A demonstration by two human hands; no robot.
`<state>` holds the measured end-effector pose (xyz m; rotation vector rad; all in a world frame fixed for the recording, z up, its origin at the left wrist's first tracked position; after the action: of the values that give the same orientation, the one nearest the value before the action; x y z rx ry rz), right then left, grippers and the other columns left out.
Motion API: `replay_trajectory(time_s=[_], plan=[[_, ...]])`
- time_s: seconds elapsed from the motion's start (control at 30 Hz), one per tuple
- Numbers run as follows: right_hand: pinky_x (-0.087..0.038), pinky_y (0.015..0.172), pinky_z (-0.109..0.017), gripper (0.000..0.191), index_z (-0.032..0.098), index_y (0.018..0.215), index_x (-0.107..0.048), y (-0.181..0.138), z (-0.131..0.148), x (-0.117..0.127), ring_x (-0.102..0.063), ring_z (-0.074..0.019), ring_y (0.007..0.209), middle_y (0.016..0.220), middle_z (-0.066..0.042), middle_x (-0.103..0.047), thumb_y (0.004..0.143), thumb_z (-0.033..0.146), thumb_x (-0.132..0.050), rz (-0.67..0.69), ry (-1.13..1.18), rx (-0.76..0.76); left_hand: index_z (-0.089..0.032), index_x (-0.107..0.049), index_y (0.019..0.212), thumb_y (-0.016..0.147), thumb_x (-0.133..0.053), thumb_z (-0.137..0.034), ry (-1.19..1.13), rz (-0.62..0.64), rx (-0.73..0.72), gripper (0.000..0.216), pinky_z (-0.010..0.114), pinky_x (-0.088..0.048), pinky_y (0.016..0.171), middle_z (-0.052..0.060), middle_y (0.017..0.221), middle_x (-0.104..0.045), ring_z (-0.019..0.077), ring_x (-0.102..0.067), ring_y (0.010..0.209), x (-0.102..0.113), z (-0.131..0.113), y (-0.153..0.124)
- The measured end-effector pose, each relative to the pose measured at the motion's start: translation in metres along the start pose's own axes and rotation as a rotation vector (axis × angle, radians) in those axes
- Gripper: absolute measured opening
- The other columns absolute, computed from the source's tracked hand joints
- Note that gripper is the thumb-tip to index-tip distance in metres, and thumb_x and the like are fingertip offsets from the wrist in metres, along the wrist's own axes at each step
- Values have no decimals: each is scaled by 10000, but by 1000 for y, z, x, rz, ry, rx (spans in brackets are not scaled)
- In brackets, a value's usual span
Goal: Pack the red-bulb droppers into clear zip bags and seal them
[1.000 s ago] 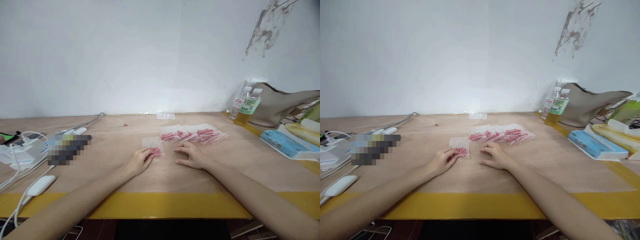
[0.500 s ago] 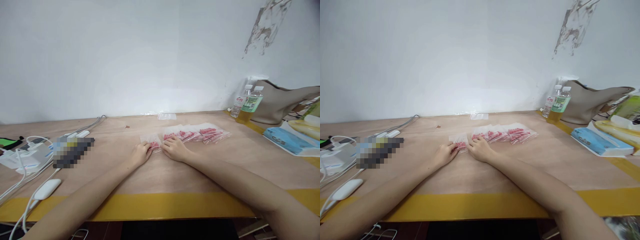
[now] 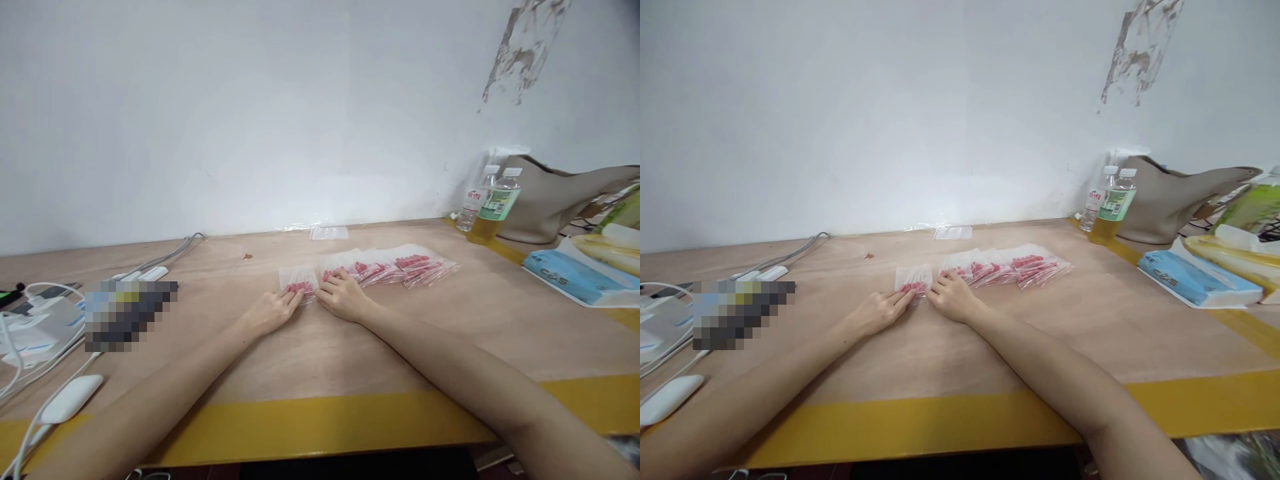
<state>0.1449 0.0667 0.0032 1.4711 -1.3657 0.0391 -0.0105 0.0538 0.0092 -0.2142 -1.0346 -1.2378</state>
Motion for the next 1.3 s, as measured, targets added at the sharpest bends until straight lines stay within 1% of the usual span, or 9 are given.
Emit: replay_trajectory(time_s=[0.1,0.23,0.33,0.53,0.67,0.83,1.07,1.2,1.3], plan=[[-289,748,-332,215,150,716,-580,3,2,-3,-458,-147,694,668,-36,-583,838,106,-408,4,-22,45,-129,-588,925,892,-334,-155,23,20,27,257,250,-442,551,61,689,-606,171,-587,652,-1,-1,3],[-285,763,-333,238,148,683,-572,3,1,-4,-440,-141,687,657,-35,-572,837,91,-401,18,-33,75,-160,-602,911,895,-353,-168,-86,18,53,249,277,-453,678,58,806,-605,170,-572,769,-3,1,4],[-278,771,-338,240,152,689,-571,1,-1,-4,-433,-136,682,658,-33,-573,844,99,-396,34,-29,62,-191,-610,939,900,-359,-207,-195,-3,131,255,259,-454,658,43,814,-599,148,-569,731,-5,7,-1],[-264,762,-334,236,166,656,-571,-1,-7,-5,-437,-134,709,679,-30,-581,840,135,-425,43,15,8,-186,-624,871,896,-383,-266,-349,-49,239,255,232,-454,637,35,805,-604,129,-576,700,-6,12,-12],[-259,760,-337,252,162,640,-567,1,-6,-7,-430,-134,700,684,-31,-581,842,130,-420,24,-4,23,-190,-630,857,869,-438,-344,-373,-43,214,246,232,-457,647,28,779,-600,130,-580,702,-6,12,-12],[-256,762,-338,281,155,621,-546,1,-7,-7,-421,-128,678,656,-30,-571,847,101,-387,19,7,5,-181,-625,813,889,-360,-260,-232,-52,170,287,222,-451,609,28,718,-589,119,-561,648,-4,15,-15],[-252,756,-335,264,160,673,-555,2,-6,-4,-438,-134,720,670,-29,-573,856,103,-373,18,10,-3,-167,-610,817,860,-392,-226,-231,-67,183,229,239,-453,623,42,728,-584,130,-548,664,-2,15,-16],[-252,755,-338,272,158,669,-558,7,-4,-2,-436,-138,708,670,-36,-570,858,113,-368,24,32,-11,-168,-601,904,836,-466,-290,-303,-164,221,194,269,-471,699,61,843,-599,150,-568,778,-3,8,-4],[-253,751,-337,271,151,669,-566,10,-2,-1,-432,-141,690,660,-39,-567,858,134,-374,8,62,-18,-176,-597,926,847,-451,-254,-306,-226,211,183,289,-474,728,64,885,-609,152,-571,809,-6,0,10]])
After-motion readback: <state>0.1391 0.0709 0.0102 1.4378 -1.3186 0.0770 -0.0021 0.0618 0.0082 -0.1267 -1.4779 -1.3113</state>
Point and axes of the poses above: each hand's wrist, its own y-axis towards the middle knuckle, its own x-axis out of the back of the hand, z = x × y, the point moved 4 cm from there along y, towards the middle knuckle
